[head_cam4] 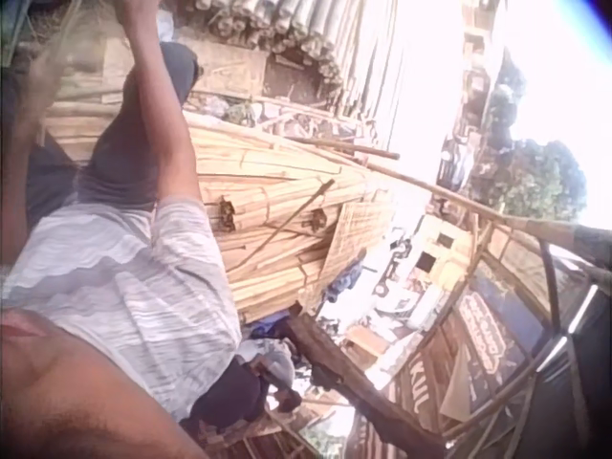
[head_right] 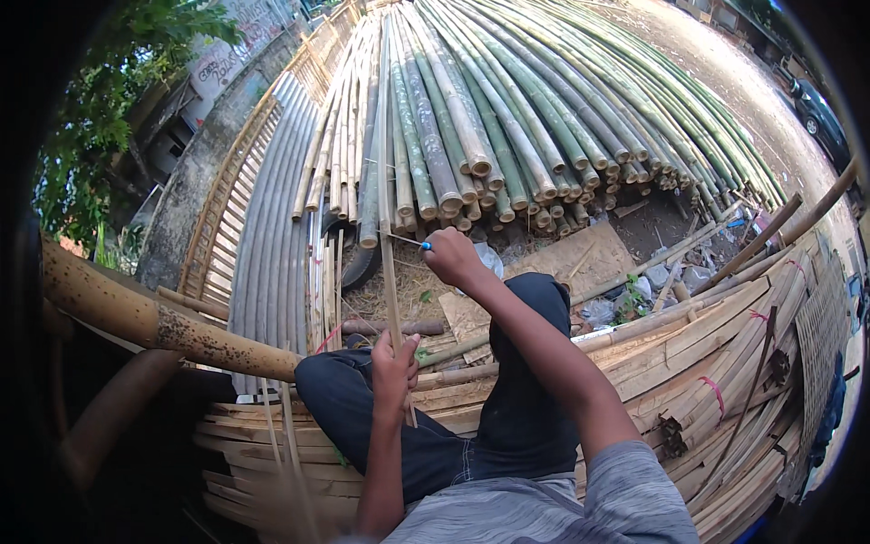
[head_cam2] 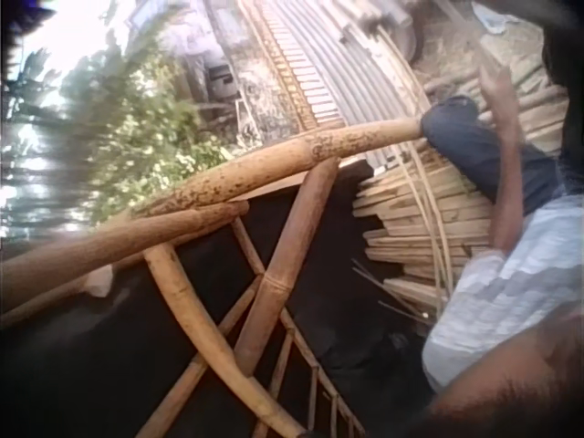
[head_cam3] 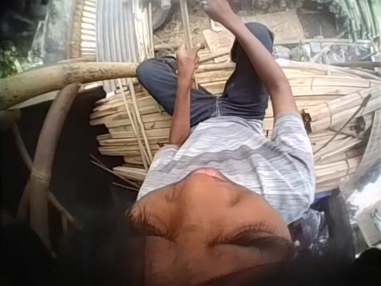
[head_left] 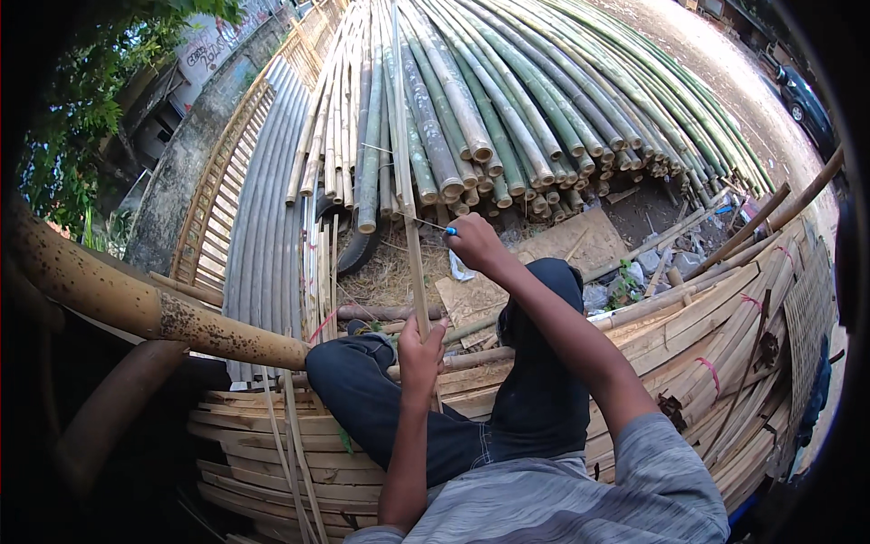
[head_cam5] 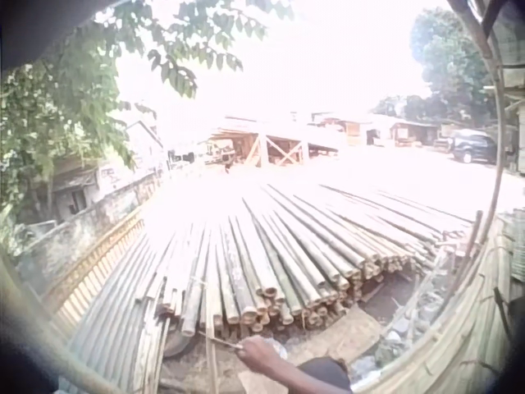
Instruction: The recorder is assembling and trimming bamboo components for furniture manufacturing.
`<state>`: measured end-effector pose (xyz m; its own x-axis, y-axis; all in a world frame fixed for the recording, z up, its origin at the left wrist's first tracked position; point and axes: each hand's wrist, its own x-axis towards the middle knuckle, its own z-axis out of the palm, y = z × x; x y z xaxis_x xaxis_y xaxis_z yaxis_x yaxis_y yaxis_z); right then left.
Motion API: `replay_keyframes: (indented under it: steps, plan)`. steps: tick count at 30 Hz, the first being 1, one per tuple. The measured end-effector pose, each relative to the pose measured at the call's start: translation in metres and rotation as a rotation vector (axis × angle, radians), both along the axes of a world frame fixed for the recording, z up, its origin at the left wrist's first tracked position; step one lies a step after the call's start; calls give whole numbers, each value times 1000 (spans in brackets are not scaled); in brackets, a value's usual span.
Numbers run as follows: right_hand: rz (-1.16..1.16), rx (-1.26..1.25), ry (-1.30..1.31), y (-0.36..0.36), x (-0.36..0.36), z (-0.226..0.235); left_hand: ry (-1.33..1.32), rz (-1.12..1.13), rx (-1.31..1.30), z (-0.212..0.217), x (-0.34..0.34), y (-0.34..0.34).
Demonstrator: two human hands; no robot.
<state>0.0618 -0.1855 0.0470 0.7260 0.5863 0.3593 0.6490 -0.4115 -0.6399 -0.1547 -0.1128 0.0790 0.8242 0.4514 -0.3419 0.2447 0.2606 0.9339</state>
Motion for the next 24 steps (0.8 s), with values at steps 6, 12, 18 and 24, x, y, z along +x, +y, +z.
replay_keyframes:
  steps: [6, 12, 18, 24]
  plan:
    - [403, -150, -103, 13, -65, -11, -126, 52, -148, -18, -3, 16]
    - [290, -229, -114, 45, -69, -21, -87, 49, -334, -15, -10, 46]
    - [358, -218, -140, 53, -54, -33, -44, 32, -343, -28, -27, 31]
    - [377, -142, -79, 53, -75, -57, -15, 58, -500, -25, -26, 41]
